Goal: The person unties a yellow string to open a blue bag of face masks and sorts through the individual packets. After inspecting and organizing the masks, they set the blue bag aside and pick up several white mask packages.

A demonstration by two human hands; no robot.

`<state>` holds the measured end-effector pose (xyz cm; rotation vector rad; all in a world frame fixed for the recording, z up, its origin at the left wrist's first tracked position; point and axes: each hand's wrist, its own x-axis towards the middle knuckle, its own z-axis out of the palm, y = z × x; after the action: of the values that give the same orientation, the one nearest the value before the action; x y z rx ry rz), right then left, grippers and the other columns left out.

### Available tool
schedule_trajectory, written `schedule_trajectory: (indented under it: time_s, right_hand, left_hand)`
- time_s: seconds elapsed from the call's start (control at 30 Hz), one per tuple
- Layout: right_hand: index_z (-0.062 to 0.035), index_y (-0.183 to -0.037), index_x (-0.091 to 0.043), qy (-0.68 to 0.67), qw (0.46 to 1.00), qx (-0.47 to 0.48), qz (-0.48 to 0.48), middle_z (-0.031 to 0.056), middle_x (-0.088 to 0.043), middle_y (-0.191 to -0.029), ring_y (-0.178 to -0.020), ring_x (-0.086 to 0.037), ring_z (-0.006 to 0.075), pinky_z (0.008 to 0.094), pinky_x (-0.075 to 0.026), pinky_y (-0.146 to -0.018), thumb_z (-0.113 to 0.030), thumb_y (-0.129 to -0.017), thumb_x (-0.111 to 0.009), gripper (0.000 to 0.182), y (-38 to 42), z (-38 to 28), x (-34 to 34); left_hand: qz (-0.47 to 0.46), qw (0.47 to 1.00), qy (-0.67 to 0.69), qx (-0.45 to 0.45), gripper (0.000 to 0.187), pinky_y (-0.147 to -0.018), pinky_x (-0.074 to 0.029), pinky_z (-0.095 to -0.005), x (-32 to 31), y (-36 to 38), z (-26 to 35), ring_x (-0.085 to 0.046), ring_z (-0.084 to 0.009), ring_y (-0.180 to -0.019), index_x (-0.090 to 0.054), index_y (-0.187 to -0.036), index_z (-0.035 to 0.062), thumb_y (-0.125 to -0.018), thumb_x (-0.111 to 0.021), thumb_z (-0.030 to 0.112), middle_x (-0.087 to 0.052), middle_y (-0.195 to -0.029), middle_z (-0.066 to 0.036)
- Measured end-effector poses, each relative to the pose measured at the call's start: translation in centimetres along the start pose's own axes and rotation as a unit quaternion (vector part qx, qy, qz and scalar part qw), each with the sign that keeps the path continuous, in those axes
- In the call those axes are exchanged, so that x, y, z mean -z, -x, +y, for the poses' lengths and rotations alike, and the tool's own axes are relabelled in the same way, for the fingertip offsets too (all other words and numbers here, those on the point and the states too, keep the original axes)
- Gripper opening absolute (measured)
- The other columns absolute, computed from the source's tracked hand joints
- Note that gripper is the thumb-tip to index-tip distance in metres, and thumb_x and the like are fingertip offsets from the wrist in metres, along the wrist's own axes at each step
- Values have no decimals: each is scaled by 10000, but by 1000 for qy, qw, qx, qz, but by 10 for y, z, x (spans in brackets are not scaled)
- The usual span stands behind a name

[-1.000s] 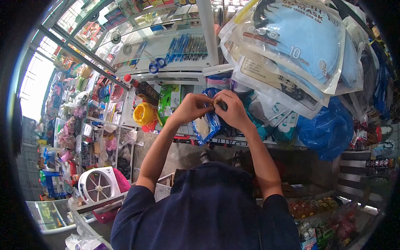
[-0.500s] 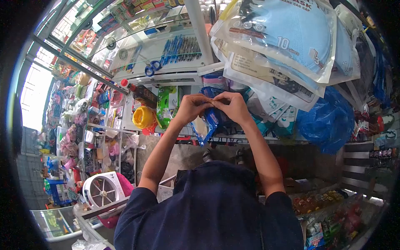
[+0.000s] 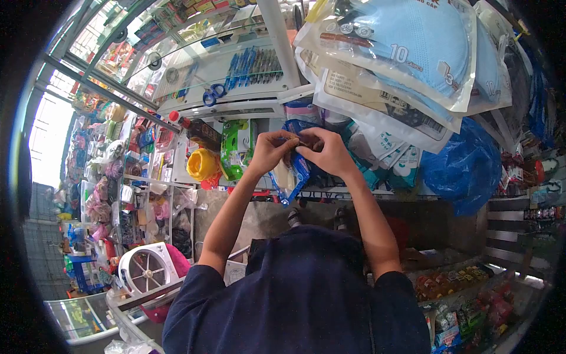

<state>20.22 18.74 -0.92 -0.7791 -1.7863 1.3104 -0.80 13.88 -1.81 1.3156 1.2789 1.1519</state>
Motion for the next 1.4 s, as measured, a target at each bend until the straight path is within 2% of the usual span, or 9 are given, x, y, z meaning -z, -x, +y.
schedule_trajectory:
  time_s: [0.2, 0.4, 0.53, 0.6, 0.8, 0.9, 1.03, 1.2, 1.4]
  right_hand:
    - [46, -1029, -753, 63, 995, -62, -56, 78, -755, -881, -808, -646, 79, 293, -532, -720, -161, -965, -744, 217, -3, -6, 9]
    - [61, -970, -704, -21, 999, -36, -14, 56, -721, -826, -781, -620, 92, 307, -519, -732, -166, -1006, -682, 231, -3, -4, 3]
    - [61, -995, -700, 47, 997, -35, -44, 57, -724, -849, -804, -609, 87, 301, -511, -759, -170, -1019, -658, 236, 0, -17, 1]
    - [67, -1013, -702, 67, 994, -50, -68, 50, -729, -862, -819, -607, 85, 299, -510, -777, -172, -1022, -654, 243, 0, -19, 3]
    - [58, -1061, -757, -191, 973, -104, -82, 43, -759, -928, -881, -648, 97, 279, -525, -828, -172, -995, -701, 246, -4, 8, 3]
    - [38, -1068, -778, -32, 988, -113, -101, 56, -767, -954, -894, -661, 98, 275, -529, -848, -177, -966, -745, 240, -3, -2, 6]
    - [39, -1097, -785, -63, 986, -141, -66, 66, -776, -976, -901, -670, 96, 280, -537, -845, -176, -920, -798, 278, -6, 2, 1]
    - [42, -1094, -790, -56, 988, -128, -62, 75, -790, -945, -871, -685, 100, 276, -545, -804, -193, -897, -819, 308, -6, 7, -3]
    - [45, -969, -778, 13, 996, -83, 42, 102, -762, -798, -747, -668, 91, 288, -543, -718, -178, -825, -805, 267, -3, 11, -21]
  left_hand:
    - [-5, 1000, 2, -4, 168, -520, -492, -235, -2, 1, 6, -610, -54, -607, -770, -1032, -30, -998, -749, 133, -720, -816, -22]
    - [2, 999, -6, 33, 183, -527, -475, -235, 2, -1, 17, -598, -48, -612, -776, -1031, -28, -990, -754, 149, -721, -813, -19]
    - [-6, 996, -71, 44, 195, -541, -477, -241, 5, -3, 32, -600, -50, -624, -779, -1016, -39, -961, -771, 148, -731, -817, -28]
    - [-24, 990, -135, -22, 205, -571, -499, -247, 8, -8, 30, -616, -57, -645, -784, -1019, -43, -948, -777, 149, -739, -817, -40]
    - [-105, 975, -194, 36, 233, -665, -551, -265, 21, -17, 58, -669, -84, -724, -791, -1037, -54, -929, -782, 152, -751, -817, -71]
    - [-134, 977, -149, 70, 237, -674, -557, -266, 25, -21, 57, -676, -92, -731, -789, -1036, -62, -930, -782, 150, -753, -827, -76]
    - [-150, 984, -70, 72, 228, -678, -563, -265, 28, -25, 46, -680, -96, -724, -786, -1032, -67, -928, -791, 136, -758, -843, -76]
    - [-143, 980, -130, 49, 198, -684, -565, -264, 25, -26, 49, -688, -92, -738, -787, -1028, -57, -924, -795, 112, -762, -842, -73]
    - [-99, 984, -147, 22, 183, -668, -560, -254, 19, -18, 53, -685, -82, -725, -785, -1019, -57, -929, -792, 102, -757, -812, -67]
